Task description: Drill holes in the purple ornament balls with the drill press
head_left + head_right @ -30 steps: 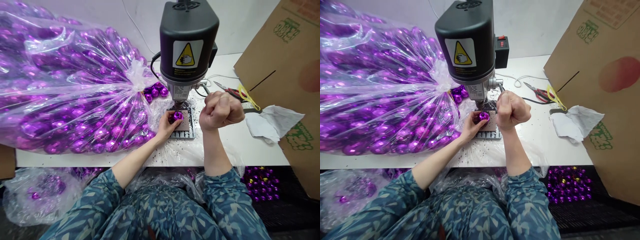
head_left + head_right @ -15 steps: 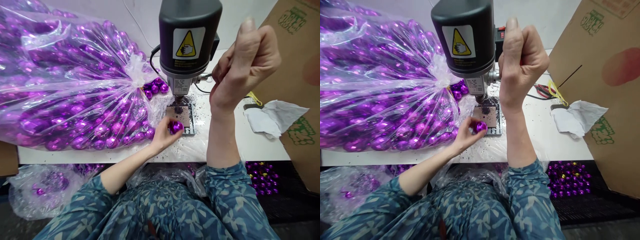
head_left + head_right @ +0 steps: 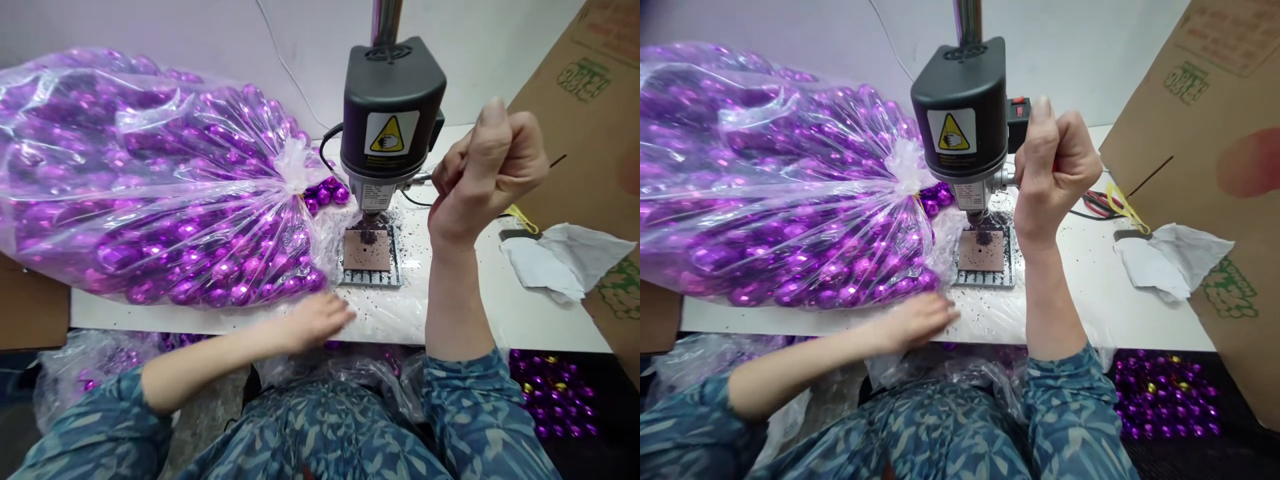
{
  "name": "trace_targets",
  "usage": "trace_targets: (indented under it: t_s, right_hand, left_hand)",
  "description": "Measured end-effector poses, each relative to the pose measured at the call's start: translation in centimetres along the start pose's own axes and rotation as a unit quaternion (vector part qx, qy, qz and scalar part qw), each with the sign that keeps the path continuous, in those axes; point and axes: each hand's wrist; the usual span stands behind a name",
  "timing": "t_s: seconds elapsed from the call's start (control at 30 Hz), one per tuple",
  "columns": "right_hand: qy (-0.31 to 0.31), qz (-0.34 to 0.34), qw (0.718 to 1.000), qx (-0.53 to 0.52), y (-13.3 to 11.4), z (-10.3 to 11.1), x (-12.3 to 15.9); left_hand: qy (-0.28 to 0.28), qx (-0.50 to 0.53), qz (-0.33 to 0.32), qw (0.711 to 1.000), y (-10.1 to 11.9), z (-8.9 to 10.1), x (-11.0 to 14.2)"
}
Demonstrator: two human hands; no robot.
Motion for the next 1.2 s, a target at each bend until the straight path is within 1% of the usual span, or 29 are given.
trace_targets:
  t_s: [0.03,0.1,0.13,0.17,0.2,0.23,0.3,0.37,0.43,0.57,0.63,0.7,0.73,0.77,0.8,0.83,0.87,0.9,0.93,0.97,1.0,1.03,1.1,1.13,1.17,1.2]
  right_hand:
    - [-0.002,-0.004,1.000,-0.003,0.0,0.1,0.0]
    - [0.000,-0.002,1.000,-0.018,0.2,0.1,0.0]
    - [0.004,0.003,1.000,-0.029,0.3,0.1,0.0]
    - [0.007,0.007,0.999,-0.038,0.4,0.1,0.0]
    - [0.010,0.012,0.999,-0.040,0.6,0.1,0.0]
    - [0.010,0.015,0.999,-0.036,0.8,0.2,0.0]
    - [0.007,0.016,1.000,-0.025,1.0,0.2,0.1]
    - [-0.002,0.013,1.000,-0.027,1.0,0.4,0.2]
    - [-0.013,0.010,0.999,-0.036,1.0,0.4,0.3]
    - [-0.005,0.014,1.000,-0.024,1.0,0.3,0.3]
    - [0.000,0.014,1.000,-0.026,1.2,0.3,0.3]
    - [0.001,0.015,0.999,-0.041,1.2,0.3,0.2]
    - [0.001,0.017,0.999,-0.050,1.2,0.3,0.2]
    - [-0.001,0.018,0.998,-0.059,1.1,0.4,0.2]
    - [-0.005,0.018,0.998,-0.064,1.0,0.5,0.2]
    - [-0.008,0.018,0.998,-0.065,0.9,0.5,0.2]
    - [-0.013,0.016,0.998,-0.064,0.8,0.6,0.2]
    - [-0.017,0.014,0.998,-0.061,0.7,0.7,0.3]
    - [-0.018,0.013,0.998,-0.060,0.7,0.8,0.3]
    - [-0.016,0.013,0.998,-0.061,0.7,0.8,0.3]
    - [-0.015,0.013,0.998,-0.063,0.7,0.8,0.3]
    - [-0.013,0.011,0.998,-0.064,0.8,0.8,0.4]
    - [-0.011,0.008,0.998,-0.063,0.9,0.8,0.4]
    - [-0.012,0.007,0.998,-0.062,1.0,0.8,0.4]
    - [-0.015,0.006,0.998,-0.062,1.0,0.8,0.4]
    - [-0.017,0.006,0.998,-0.061,1.0,0.8,0.5]
  left_hand:
    - [0.047,0.012,0.015,0.999,-1.6,1.5,-2.1]
    - [0.155,-0.003,0.098,0.983,-5.3,4.4,-6.9]
    - [0.185,-0.029,0.143,0.972,-7.3,5.6,-9.2]
    - [0.189,-0.058,0.190,0.962,-9.1,6.5,-11.3]
    - [0.177,-0.078,0.236,0.952,-10.8,7.2,-13.2]
    - [0.164,-0.091,0.264,0.946,-12.1,7.5,-14.6]
    - [0.144,-0.103,0.286,0.942,-13.9,7.6,-16.3]
    - [0.139,-0.107,0.278,0.944,-14.7,7.3,-16.5]
    - [0.126,-0.127,0.271,0.946,-14.8,7.0,-15.9]
    - [0.080,-0.173,0.306,0.933,-14.9,7.0,-14.7]
    - [0.074,-0.172,0.322,0.928,-14.9,7.2,-14.6]
    - [0.075,-0.172,0.320,0.929,-14.6,7.6,-14.7]
    - [0.087,-0.162,0.311,0.932,-14.2,7.7,-14.7]
    - [0.112,-0.139,0.298,0.938,-13.7,7.9,-14.6]
    - [0.149,-0.095,0.280,0.944,-13.0,8.1,-14.3]
    - [0.194,-0.026,0.258,0.946,-12.1,8.3,-13.9]
    - [0.237,0.068,0.235,0.940,-11.1,8.5,-13.3]
    - [0.269,0.178,0.213,0.922,-10.1,8.7,-12.6]
    - [0.283,0.292,0.197,0.892,-8.9,8.8,-11.9]
    - [0.281,0.400,0.188,0.852,-7.8,8.8,-11.1]
    - [0.267,0.495,0.187,0.806,-6.7,8.7,-10.3]
    - [0.249,0.571,0.192,0.758,-5.8,8.6,-9.7]
    - [0.218,0.673,0.213,0.674,-4.4,7.9,-8.7]
    - [0.208,0.704,0.222,0.641,-3.9,7.4,-8.3]
    - [0.203,0.727,0.228,0.616,-3.7,6.9,-8.1]
    - [0.200,0.742,0.232,0.597,-3.5,6.4,-8.0]
Point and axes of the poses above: each hand's wrist, its own x-axis away from the middle knuckle, its own z-axis out of the back of the hand, y = z × x, and after that the axes turned 1 degree about z, right-handed
